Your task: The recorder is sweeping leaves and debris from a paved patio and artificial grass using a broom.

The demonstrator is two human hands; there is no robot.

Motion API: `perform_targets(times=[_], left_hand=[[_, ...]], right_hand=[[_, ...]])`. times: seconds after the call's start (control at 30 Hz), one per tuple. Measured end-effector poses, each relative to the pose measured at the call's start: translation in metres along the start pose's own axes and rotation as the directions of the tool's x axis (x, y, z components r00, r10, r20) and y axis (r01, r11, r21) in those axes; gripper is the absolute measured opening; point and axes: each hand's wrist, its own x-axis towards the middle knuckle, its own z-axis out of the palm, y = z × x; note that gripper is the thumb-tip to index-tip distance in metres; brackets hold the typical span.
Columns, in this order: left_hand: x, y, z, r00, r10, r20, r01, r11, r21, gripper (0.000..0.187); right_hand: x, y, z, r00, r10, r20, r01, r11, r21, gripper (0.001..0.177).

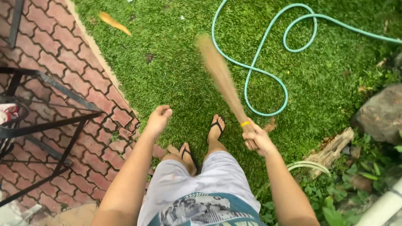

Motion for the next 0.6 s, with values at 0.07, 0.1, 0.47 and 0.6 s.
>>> perform_targets(times=[0.07,0.1,0.47,0.6], left_hand=[[0.004,0.001,-0.010,0.999,0.038,-0.039,-0.040,0.998,-0.044,0.045],[0.011,0.003,-0.016,0.994,0.083,-0.066,-0.088,0.993,-0.078,0.044],[0.071,-0.025,-0.003,0.998,-0.059,0.024,0.060,0.996,-0.067,0.043],[0.131,0.008,0.003,0.993,0.012,0.113,-0.025,0.993,0.111,0.044]], right_hand=[[0.045,0.007,0.015,0.984,-0.021,-0.177,0.051,0.984,0.168,0.073],[0.071,0.011,0.024,0.933,-0.011,-0.360,0.138,0.934,0.330,0.054],[0.088,-0.097,0.091,0.993,-0.112,0.032,0.113,0.992,-0.053,0.089],[0.057,-0.109,0.039,0.890,-0.182,-0.419,0.100,0.973,-0.209,0.084]])
